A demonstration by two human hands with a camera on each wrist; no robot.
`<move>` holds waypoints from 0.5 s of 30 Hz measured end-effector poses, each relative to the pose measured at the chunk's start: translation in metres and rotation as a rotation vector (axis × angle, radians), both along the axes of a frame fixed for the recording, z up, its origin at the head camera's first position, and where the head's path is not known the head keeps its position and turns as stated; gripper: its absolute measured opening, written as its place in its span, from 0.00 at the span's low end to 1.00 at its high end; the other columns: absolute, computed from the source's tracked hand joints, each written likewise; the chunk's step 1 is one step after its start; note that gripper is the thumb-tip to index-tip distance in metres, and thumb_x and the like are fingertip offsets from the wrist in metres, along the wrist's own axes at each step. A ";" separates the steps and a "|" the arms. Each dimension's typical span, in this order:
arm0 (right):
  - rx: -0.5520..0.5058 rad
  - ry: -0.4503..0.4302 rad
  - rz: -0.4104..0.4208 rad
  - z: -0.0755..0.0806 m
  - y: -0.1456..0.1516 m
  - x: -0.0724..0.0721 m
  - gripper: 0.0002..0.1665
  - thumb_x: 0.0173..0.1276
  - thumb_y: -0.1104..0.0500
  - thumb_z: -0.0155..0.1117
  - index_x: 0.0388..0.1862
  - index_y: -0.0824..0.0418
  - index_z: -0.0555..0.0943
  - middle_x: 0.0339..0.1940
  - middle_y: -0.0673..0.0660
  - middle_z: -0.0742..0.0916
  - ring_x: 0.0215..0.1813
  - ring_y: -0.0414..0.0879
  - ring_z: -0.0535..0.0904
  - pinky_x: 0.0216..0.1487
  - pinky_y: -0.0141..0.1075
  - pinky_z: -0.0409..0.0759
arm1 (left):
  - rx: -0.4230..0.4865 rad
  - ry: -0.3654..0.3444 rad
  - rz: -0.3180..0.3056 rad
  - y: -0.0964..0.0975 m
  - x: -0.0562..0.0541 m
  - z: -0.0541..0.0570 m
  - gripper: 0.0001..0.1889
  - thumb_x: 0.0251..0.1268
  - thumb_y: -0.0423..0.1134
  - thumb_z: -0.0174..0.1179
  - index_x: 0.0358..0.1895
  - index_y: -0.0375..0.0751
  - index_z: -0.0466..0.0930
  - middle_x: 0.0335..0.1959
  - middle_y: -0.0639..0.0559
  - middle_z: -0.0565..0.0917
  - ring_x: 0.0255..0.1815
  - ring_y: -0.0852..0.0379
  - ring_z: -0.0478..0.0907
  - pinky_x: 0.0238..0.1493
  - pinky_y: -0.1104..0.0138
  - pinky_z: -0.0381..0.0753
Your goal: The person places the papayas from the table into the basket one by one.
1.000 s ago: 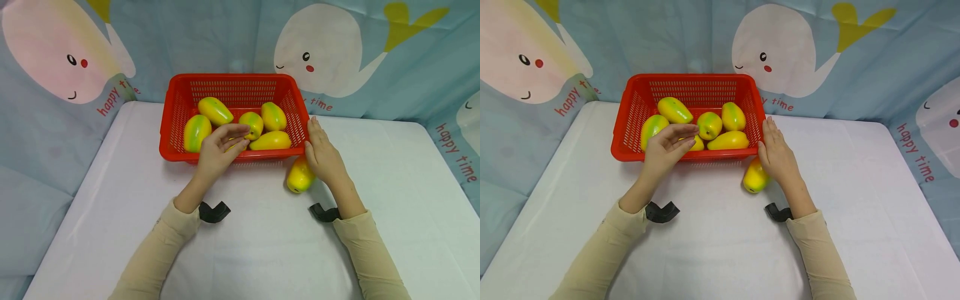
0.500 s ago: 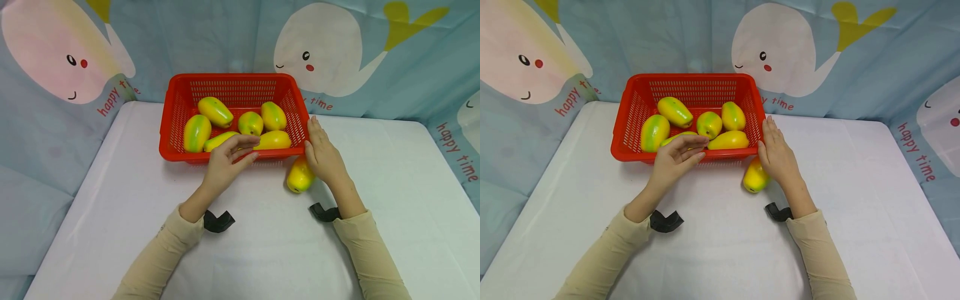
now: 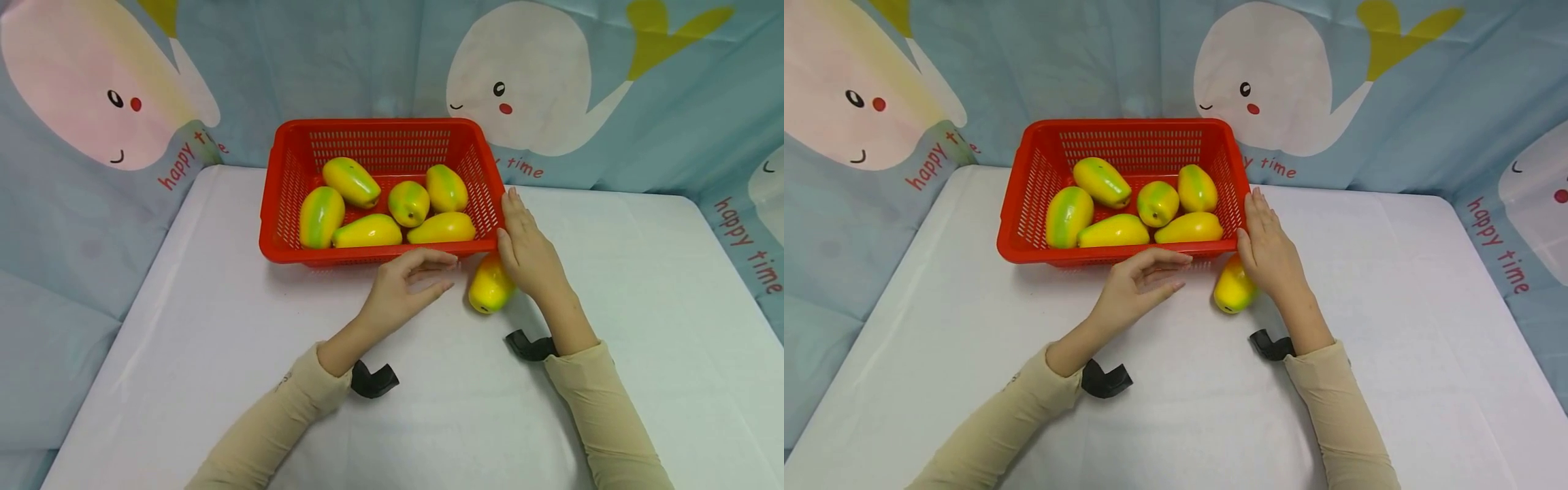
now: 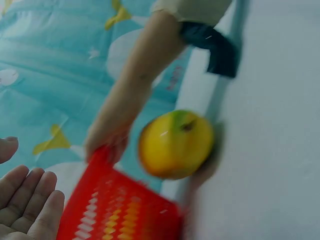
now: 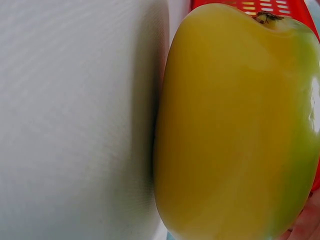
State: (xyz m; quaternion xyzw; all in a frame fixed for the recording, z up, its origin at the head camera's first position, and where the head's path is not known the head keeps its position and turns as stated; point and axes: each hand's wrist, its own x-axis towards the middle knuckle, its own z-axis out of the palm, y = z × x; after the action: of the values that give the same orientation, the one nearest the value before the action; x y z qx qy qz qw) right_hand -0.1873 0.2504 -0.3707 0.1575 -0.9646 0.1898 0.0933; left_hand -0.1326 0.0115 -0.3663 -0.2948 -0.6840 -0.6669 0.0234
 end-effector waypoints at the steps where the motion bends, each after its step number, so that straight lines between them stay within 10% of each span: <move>1: -0.001 0.002 -0.002 0.000 0.000 0.000 0.35 0.75 0.53 0.39 0.76 0.62 0.46 0.77 0.58 0.53 0.76 0.48 0.45 0.72 0.46 0.50 | -0.017 -0.009 -0.008 0.003 0.001 -0.003 0.16 0.56 0.23 0.63 0.49 0.28 0.77 0.48 0.39 0.81 0.51 0.48 0.78 0.53 0.65 0.77; 15: -0.002 0.021 0.002 -0.001 0.001 -0.001 0.35 0.74 0.54 0.40 0.76 0.62 0.47 0.76 0.59 0.54 0.76 0.49 0.46 0.72 0.46 0.50 | -0.150 -0.227 0.058 0.028 -0.008 -0.036 0.15 0.57 0.29 0.65 0.48 0.30 0.77 0.48 0.42 0.82 0.51 0.51 0.79 0.50 0.67 0.79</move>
State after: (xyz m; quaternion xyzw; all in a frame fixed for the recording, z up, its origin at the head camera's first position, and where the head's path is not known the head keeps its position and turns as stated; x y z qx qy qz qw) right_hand -0.1879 0.2510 -0.3718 0.1603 -0.9632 0.1894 0.1032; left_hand -0.1405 0.0394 -0.4021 -0.1983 -0.7385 -0.6419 -0.0571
